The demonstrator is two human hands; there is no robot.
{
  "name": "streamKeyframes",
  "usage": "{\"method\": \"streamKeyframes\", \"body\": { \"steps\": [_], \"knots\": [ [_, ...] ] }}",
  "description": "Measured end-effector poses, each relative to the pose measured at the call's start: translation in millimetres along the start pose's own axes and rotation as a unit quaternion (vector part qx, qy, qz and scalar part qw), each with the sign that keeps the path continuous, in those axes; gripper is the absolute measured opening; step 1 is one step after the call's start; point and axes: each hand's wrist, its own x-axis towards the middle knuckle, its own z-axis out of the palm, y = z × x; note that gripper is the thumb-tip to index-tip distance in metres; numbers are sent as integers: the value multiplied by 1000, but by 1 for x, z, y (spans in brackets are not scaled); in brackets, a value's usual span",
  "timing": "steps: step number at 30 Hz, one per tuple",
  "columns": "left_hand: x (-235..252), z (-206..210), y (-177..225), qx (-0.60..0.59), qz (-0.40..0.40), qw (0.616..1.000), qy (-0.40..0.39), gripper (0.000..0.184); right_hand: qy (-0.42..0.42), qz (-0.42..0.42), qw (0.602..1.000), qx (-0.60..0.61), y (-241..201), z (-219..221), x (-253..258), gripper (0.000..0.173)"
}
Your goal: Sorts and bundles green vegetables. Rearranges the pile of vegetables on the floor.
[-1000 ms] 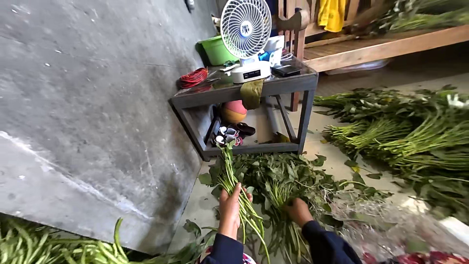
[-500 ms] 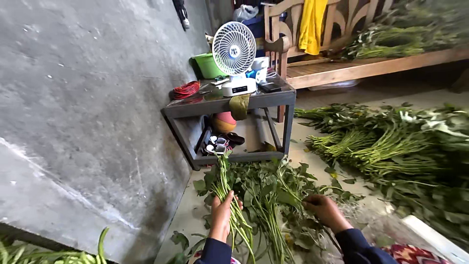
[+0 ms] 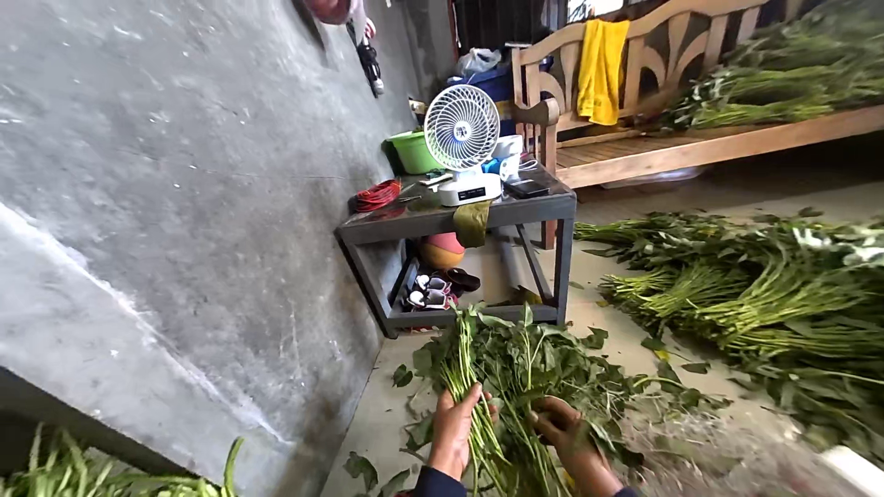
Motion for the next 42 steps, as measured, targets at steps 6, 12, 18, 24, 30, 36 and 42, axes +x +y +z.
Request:
{"method": "streamKeyframes", "body": {
  "steps": [6,12,18,24,30,36,42],
  "knots": [
    [2,0,-8,33,6,999,-42,32,-64,-65,994,-60,-6,11,-7,21],
    [-2,-1,-6,37,-37,996,-73,45,-210,46,964,-157,-39,-1,-4,29],
    [-5,-4,3,-35,-65,996,-52,34,-381,30,915,-128,-69,-87,-12,34],
    [0,-5,6,-78,-64,995,-27,28,-106,191,971,-100,-20,-167,-11,29],
    [-2,-4,6,-40,-45,998,-13,25,92,204,961,-164,31,-133,10,30],
    [4,-6,5,-67,9,997,27,25,360,241,897,91,62,-113,12,34],
    [12,-4,3,-62,19,997,39,25,256,385,884,-64,94,-109,20,47]
  ]
}}
